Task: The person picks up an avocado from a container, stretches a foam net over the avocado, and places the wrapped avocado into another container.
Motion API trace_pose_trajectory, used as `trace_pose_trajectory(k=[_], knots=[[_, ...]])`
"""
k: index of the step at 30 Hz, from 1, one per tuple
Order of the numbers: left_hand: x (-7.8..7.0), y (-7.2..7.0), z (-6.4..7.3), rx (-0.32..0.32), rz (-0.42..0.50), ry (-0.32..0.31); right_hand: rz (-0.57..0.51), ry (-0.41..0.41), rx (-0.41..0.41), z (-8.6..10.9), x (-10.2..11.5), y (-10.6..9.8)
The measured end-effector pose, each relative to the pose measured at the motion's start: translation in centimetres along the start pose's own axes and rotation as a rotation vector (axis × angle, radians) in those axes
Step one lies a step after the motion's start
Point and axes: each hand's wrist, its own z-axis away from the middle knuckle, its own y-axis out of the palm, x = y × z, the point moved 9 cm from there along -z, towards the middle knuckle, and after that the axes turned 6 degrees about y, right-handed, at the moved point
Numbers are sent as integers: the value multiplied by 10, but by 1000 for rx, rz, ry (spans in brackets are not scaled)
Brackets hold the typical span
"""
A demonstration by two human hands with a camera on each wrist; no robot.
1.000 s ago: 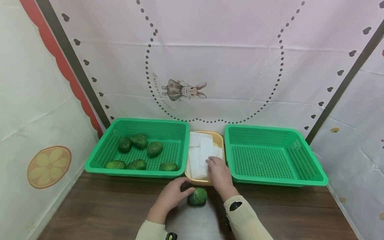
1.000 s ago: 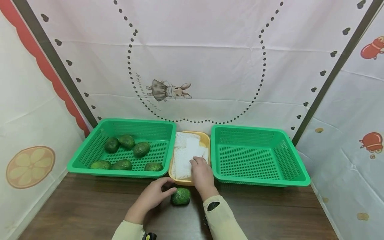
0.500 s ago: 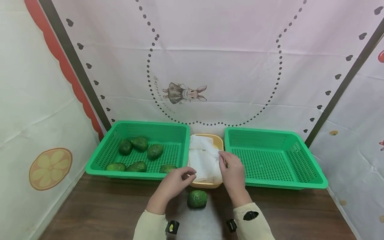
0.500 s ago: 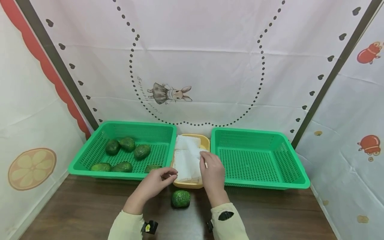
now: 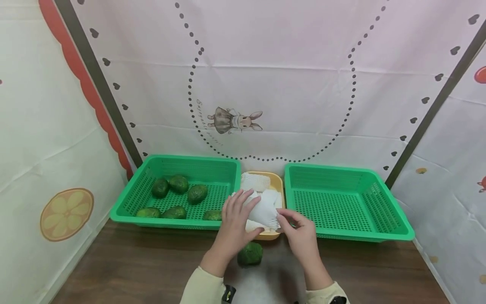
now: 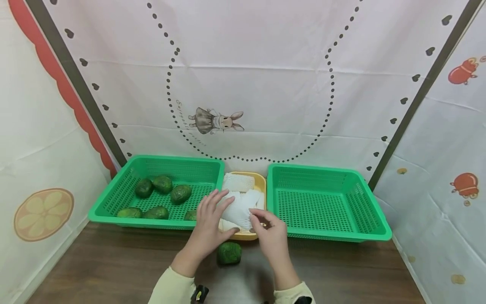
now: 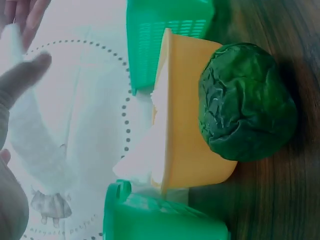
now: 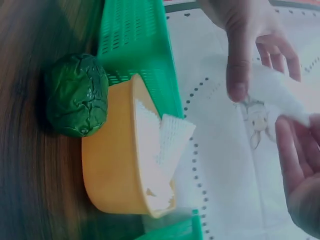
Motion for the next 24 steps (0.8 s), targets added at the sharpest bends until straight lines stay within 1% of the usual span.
trace_pose_trajectory(k=[2, 4, 6, 8, 10, 11, 16, 18, 19, 21, 24], knots=[[3, 1, -3, -20, -34, 2, -56, 71, 26, -5, -9, 2], [5, 1, -5, -37, -53, -1, -90, 117, 41, -9, -16, 3], [6, 0, -5, -41, -62, 1, -123, 134, 56, -10, -21, 4], [5, -1, -4, -35, -61, 9, -154, 127, 71, -11, -25, 4], [3, -2, -3, -17, -65, 16, -159, 93, 82, -11, -26, 3], [2, -3, -2, -4, -63, 19, -146, 61, 84, -10, -26, 3], [-7, -3, 4, 69, -65, 42, -14, -108, 111, -5, -22, 5], [-9, 0, 7, 110, -65, 44, 13, -127, 151, -3, -23, 9], [-10, 1, 8, 133, -63, 38, 14, -114, 174, -2, -25, 11], [-9, 6, 11, 177, -53, 29, 16, -58, 219, -2, -32, 17], [-7, 12, 15, 218, -35, 21, 62, 68, 244, -2, -47, 25]])
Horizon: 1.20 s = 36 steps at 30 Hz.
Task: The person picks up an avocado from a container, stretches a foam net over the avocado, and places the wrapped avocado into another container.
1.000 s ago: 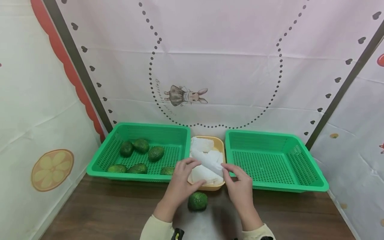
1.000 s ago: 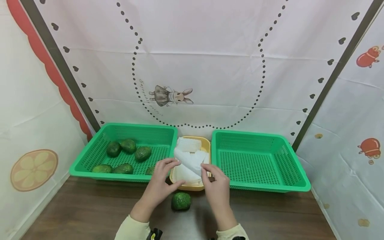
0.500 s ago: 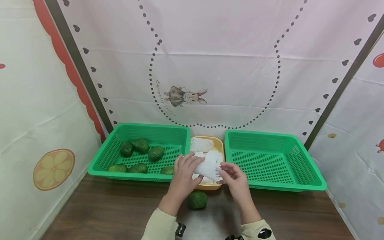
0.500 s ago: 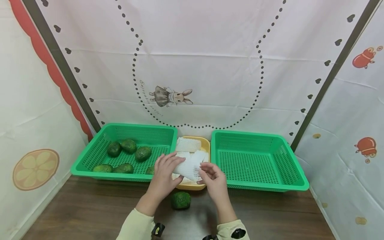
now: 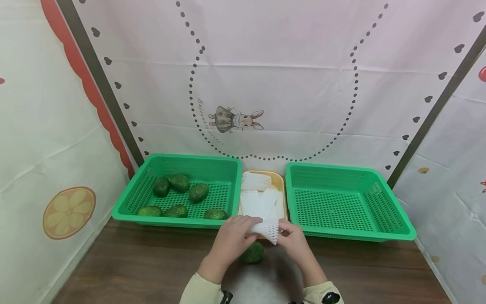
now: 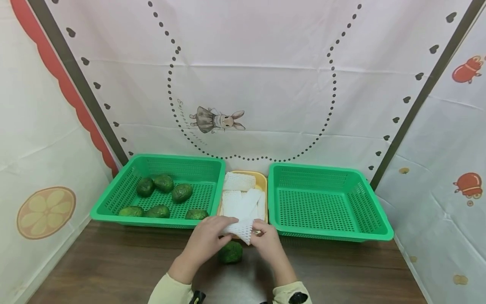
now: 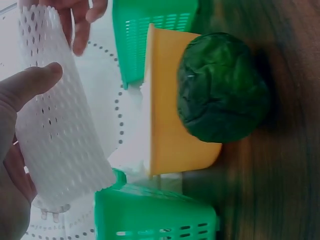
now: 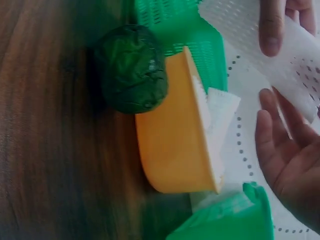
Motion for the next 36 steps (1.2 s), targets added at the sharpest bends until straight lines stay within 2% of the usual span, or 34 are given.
trace_pose_trajectory(k=[4, 7, 15, 19, 22, 26, 29, 32, 36], knots=[[-1, 4, 0, -11, -5, 38, 46, 173, -29, -4, -18, 5], [-2, 1, -1, -24, -3, 68, 53, 239, -11, -7, -23, 7], [3, -2, 0, 8, -7, 66, 87, 217, 179, -14, -22, 16], [3, -8, 4, -50, -22, 91, 68, 208, 225, -10, -20, 19], [5, -16, 9, -115, -35, 88, 6, 189, 170, -6, -18, 15], [14, -23, 17, -131, -32, 21, -61, 158, 63, 0, -20, 6], [24, -23, 24, -95, -36, -72, -35, 159, 66, 3, -28, 10], [35, -20, 29, -47, -46, -168, 96, 129, 111, 6, -37, 20], [49, -14, 34, 5, -25, -269, 363, 12, 206, 9, -45, 39]])
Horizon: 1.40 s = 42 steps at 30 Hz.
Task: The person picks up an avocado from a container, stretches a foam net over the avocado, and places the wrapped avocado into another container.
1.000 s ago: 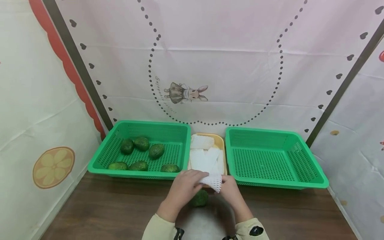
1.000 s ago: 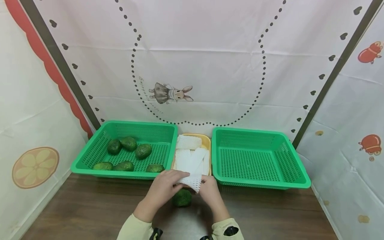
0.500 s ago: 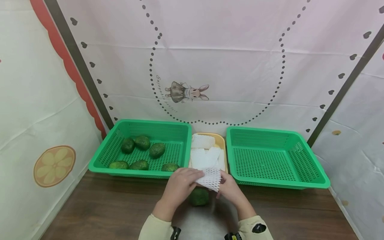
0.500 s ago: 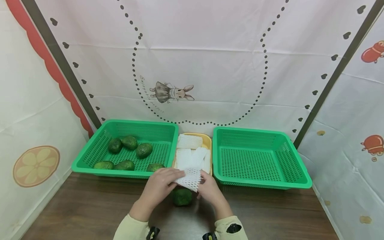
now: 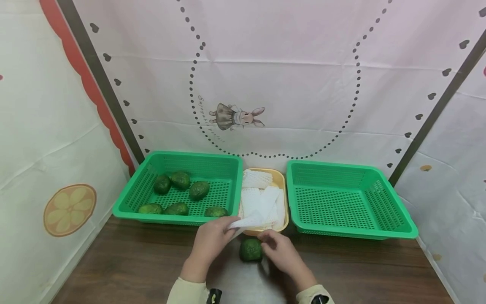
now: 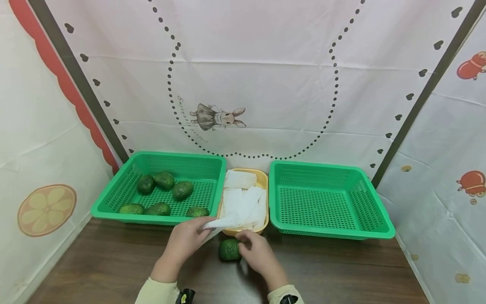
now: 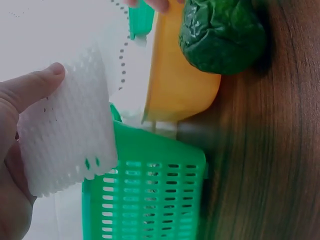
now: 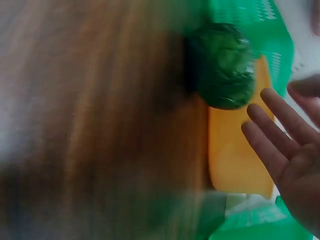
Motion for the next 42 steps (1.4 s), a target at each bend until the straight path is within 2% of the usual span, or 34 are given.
trace_pose_trajectory(k=[3, 6, 9, 15, 20, 23, 26, 30, 33, 36, 42], knots=[[8, 5, 2, 35, 30, -42, 158, -64, 88, 0, 0, 17], [12, 9, 4, 69, 58, -65, 263, -77, 139, 0, -2, 27], [14, 12, 6, 89, 82, -85, 310, -75, 152, -2, -5, 31], [15, 15, 6, 102, 83, -92, 332, -76, 127, -3, -9, 31], [16, 16, 7, 97, 91, -93, 252, -85, 131, 5, 2, 16], [14, 15, 7, 89, 103, -90, 174, -82, 137, 10, 12, -4], [11, 10, 7, 79, 127, -95, 111, -57, 109, 15, 23, -29], [8, 7, 7, 81, 166, -102, 73, 2, -12, 19, 37, -64], [5, 9, 5, 103, 187, -90, 16, 63, -126, 20, 41, -81], [1, 13, 3, 125, 198, -69, -45, 78, -186, 20, 42, -88], [-6, 15, -4, 122, 190, -8, -90, 98, -198, 17, 38, -87]])
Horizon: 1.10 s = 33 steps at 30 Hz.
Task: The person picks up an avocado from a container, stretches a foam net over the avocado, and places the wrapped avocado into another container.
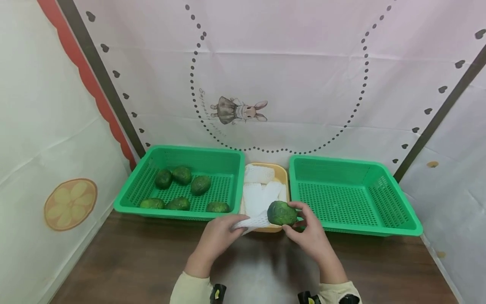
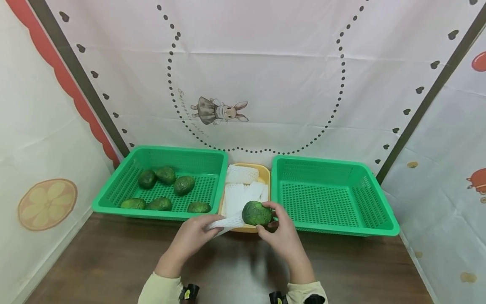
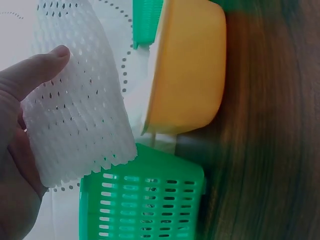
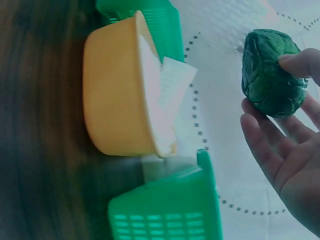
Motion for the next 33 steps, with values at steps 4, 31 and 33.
trace_pose_trajectory(k=[4, 31, 33], knots=[[-1, 1, 1, 5, 10, 15, 5, 8, -14, 1, -5, 3], [-17, 29, 3, 147, 150, 3, -59, -175, 102, 11, -12, 31], [-17, 31, 5, 164, 165, -3, -81, -145, 111, 12, -15, 33]])
